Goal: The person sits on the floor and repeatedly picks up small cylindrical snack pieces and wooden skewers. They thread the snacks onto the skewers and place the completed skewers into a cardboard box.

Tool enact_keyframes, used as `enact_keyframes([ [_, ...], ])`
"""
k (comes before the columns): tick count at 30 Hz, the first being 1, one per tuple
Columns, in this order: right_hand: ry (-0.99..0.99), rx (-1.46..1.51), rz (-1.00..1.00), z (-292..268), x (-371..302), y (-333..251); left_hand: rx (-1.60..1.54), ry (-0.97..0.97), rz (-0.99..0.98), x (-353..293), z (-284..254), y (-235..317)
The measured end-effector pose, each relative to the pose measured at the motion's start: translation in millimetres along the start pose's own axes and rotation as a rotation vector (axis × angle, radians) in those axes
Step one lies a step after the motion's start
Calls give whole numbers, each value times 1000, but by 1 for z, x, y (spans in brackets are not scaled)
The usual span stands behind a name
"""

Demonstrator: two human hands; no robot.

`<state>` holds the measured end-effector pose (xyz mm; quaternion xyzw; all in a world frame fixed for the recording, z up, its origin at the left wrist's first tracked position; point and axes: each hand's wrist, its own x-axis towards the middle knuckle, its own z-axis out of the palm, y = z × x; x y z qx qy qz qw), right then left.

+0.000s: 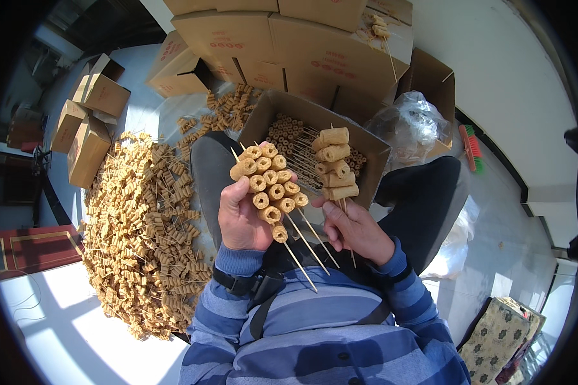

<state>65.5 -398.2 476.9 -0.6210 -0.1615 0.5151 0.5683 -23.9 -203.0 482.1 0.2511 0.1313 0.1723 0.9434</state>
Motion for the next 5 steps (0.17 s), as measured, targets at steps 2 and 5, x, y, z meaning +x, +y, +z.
enact_keyframes([
  [2, -24, -75, 16, -6, 7, -1, -14, -113, -62, 0, 2, 1],
  [5, 13, -37, -90, -1, 7, 0, -45, -77, -118, 0, 4, -5],
])
